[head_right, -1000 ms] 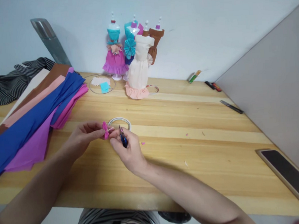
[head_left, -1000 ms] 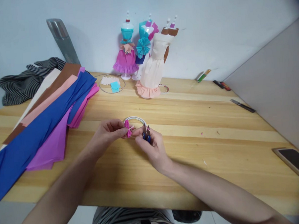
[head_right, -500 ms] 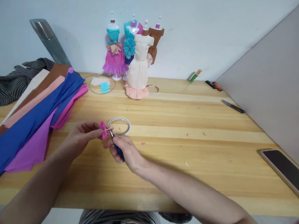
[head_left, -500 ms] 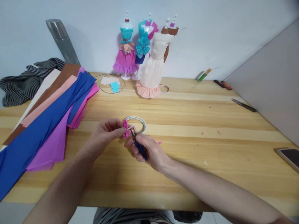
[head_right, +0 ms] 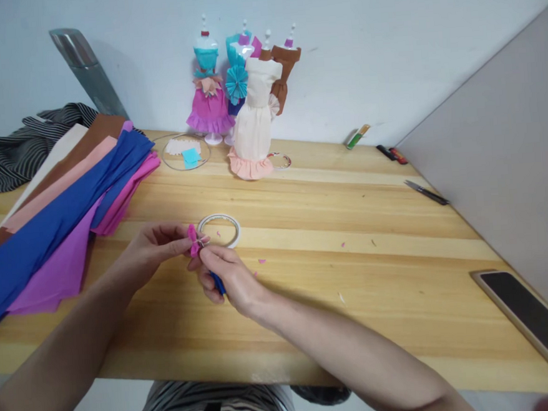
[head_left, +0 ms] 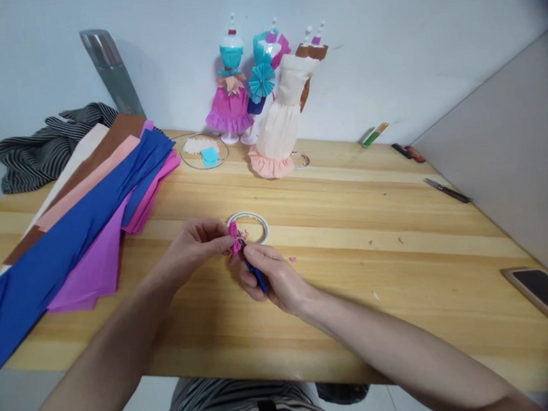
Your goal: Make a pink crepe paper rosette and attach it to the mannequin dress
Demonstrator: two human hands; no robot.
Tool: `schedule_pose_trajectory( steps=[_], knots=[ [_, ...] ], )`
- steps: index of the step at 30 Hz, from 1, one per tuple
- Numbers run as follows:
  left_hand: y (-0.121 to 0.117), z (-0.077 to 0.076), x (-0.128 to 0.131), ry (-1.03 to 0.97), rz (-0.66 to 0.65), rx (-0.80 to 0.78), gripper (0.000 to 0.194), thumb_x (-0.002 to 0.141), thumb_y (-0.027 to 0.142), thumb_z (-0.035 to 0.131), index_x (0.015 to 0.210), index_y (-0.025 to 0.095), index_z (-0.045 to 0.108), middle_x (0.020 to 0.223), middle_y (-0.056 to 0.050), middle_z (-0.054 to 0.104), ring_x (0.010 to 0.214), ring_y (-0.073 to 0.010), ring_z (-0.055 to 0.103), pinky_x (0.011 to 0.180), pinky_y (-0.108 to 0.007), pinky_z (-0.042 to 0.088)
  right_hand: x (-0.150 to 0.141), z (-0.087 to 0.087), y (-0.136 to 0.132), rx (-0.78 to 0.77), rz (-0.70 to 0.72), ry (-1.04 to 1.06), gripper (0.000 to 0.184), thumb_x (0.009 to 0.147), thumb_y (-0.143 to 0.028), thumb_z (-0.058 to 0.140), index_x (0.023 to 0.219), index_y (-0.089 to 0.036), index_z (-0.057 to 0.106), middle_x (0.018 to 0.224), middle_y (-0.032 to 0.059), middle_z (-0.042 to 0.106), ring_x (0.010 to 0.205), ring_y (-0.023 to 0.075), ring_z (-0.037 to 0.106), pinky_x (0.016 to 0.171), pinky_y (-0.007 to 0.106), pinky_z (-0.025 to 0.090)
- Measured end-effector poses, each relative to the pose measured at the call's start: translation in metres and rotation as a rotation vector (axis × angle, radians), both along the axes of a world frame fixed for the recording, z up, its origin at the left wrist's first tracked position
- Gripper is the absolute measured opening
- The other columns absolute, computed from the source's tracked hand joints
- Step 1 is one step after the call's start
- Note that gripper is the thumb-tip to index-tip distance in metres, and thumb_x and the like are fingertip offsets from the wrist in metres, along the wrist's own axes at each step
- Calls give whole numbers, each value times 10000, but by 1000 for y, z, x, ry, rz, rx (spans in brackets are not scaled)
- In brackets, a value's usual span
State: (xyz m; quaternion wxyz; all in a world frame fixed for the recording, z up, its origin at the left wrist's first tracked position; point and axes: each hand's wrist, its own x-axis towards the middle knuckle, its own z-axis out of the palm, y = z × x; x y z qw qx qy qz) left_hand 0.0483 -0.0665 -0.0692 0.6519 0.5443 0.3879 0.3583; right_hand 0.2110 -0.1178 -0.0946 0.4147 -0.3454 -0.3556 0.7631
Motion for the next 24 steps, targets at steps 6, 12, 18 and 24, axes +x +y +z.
schedule_pose_trajectory(
  steps=[6,12,18,24],
  knots=[
    [0,1,0,11,-12,19,189,671,317,787,673,138,725,668,-30,707,633,-132,603,649,-240,462,1,2,2,-99,81,109,382,800,-530,629,735,-167,530,491,-78,387,362,50,280,351,195,150],
    [1,0,0,33,-6,38,187,680,315,779,680,134,729,667,-33,715,665,-150,630,685,-251,475,2,4,2,-170,120,155,370,806,-512,630,720,-184,484,482,-86,366,374,43,239,361,178,133],
    [0,-1,0,21,-24,26,176,693,309,767,683,138,726,685,-39,724,681,-152,640,706,-253,484,3,6,2,-233,179,208,365,843,-504,587,710,-192,451,487,-92,338,378,41,203,357,165,139],
    [0,-1,0,20,-13,32,173,684,303,769,649,144,711,666,-30,708,675,-146,630,711,-254,480,3,5,4,-286,211,255,364,865,-485,565,689,-195,431,478,-95,321,373,41,173,353,162,129]
  ],
)
